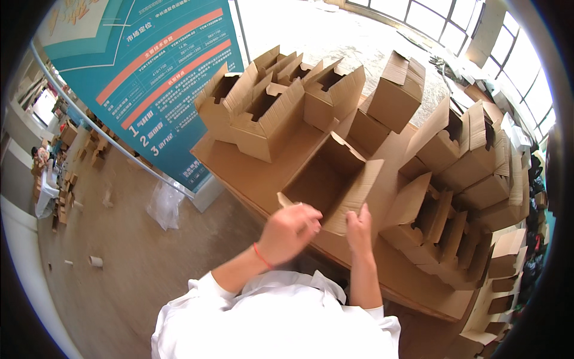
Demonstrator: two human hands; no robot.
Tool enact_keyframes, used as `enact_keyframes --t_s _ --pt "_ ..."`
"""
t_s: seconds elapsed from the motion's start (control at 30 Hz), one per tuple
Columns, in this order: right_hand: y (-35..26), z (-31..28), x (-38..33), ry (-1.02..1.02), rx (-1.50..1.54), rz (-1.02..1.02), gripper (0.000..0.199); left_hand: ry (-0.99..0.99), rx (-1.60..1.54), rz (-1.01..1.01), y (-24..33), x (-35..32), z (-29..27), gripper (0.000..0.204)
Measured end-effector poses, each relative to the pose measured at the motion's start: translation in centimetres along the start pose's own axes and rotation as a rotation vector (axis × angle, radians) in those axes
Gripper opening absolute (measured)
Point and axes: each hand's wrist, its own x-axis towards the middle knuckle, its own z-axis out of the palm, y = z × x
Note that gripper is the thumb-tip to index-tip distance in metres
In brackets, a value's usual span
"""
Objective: The person places bottles into cardboard boxes and organizes the boxes on a table.
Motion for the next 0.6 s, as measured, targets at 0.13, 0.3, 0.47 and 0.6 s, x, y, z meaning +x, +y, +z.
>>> enact_keyframes --t_s 0.13,0.3,0.47,0.6 --pt "2.3 -1.4 1.1 0.143 0.086 -0.077 0.054 0.359 -0.033 -0.030 -9.7 8.2 -5.6 0.018" --pt "-0.7 -2.4 0.0 0.123 0.219 -0.141 0.054 0.247 0.314 -0.210 -24.9 13.4 -6.0 0.041" --pt "-0.7 -3.9 -0.7 0.160 0.134 -0.081 0.055 0.071 0.501 -0.248 -21.9 14.0 -3.5 0.042" --pt "-0.9 -3.8 -0.9 0.135 0.179 -0.068 0.053 0.031 0.500 -0.010 -18.4 10.8 -2.4 0.037"
